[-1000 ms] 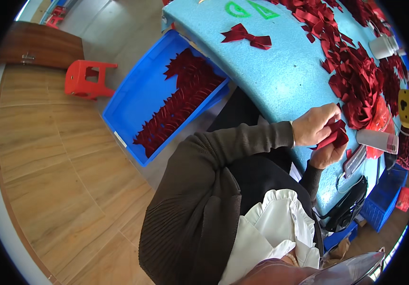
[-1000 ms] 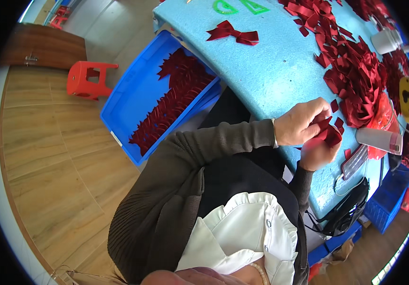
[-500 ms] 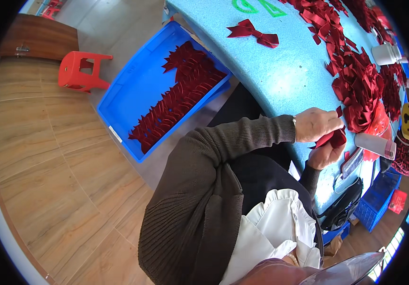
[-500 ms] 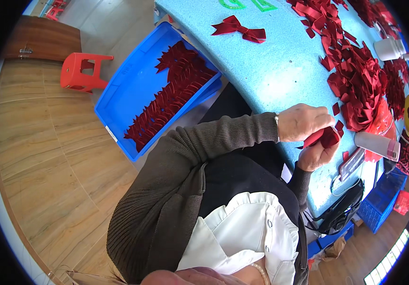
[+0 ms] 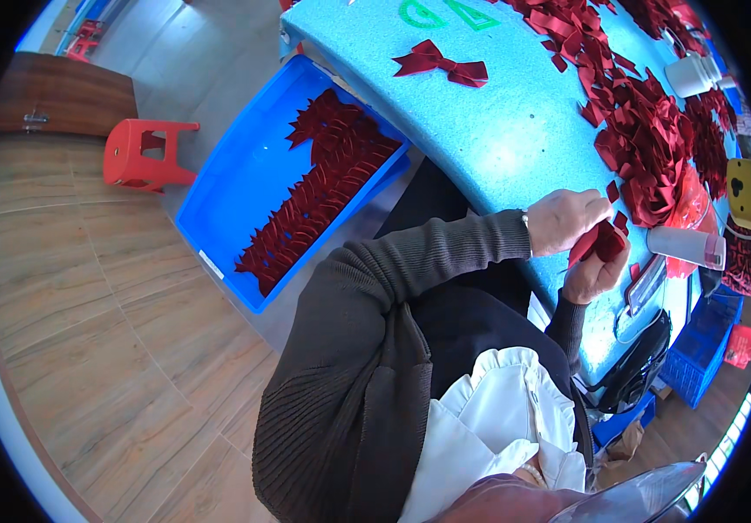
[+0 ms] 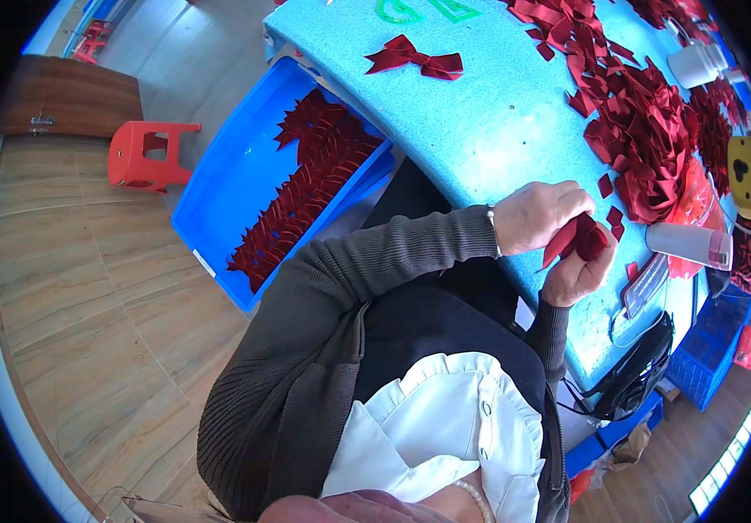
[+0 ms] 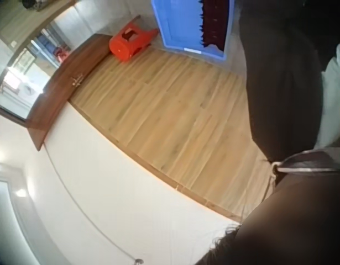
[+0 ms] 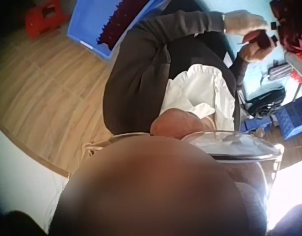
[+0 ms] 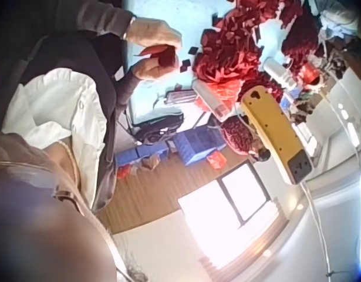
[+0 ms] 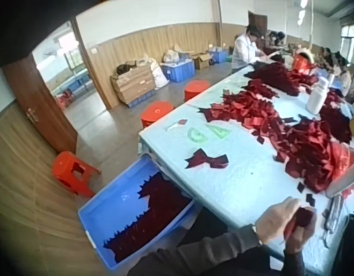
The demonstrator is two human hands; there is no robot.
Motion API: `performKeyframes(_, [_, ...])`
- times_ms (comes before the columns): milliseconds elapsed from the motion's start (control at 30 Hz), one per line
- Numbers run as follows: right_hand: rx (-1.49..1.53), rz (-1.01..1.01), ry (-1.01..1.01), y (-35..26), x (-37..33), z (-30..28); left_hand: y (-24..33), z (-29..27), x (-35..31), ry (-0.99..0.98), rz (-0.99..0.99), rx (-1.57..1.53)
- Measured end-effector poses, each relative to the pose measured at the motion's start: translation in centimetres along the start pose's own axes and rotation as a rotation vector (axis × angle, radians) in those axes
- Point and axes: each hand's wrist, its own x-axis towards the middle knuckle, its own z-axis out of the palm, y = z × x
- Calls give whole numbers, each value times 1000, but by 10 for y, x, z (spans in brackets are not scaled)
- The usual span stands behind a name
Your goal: Assembling small red ribbon bows by hand on a workbench.
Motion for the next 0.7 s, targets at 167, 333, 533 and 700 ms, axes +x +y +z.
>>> performKeyframes(167, [176, 18, 41, -10, 11, -15, 1, 10, 13, -74, -127, -353])
performKeyframes(333, [63, -25, -33, -10, 17, -34, 9, 23, 13, -65, -360, -650])
performKeyframes(533, [-74, -60, -35, 16, 45, -61, 25, 41, 51, -89, -158, -216])
performKeyframes(700, [169, -23, -141, 46, 81, -60, 7, 62, 73, -70, -200, -365])
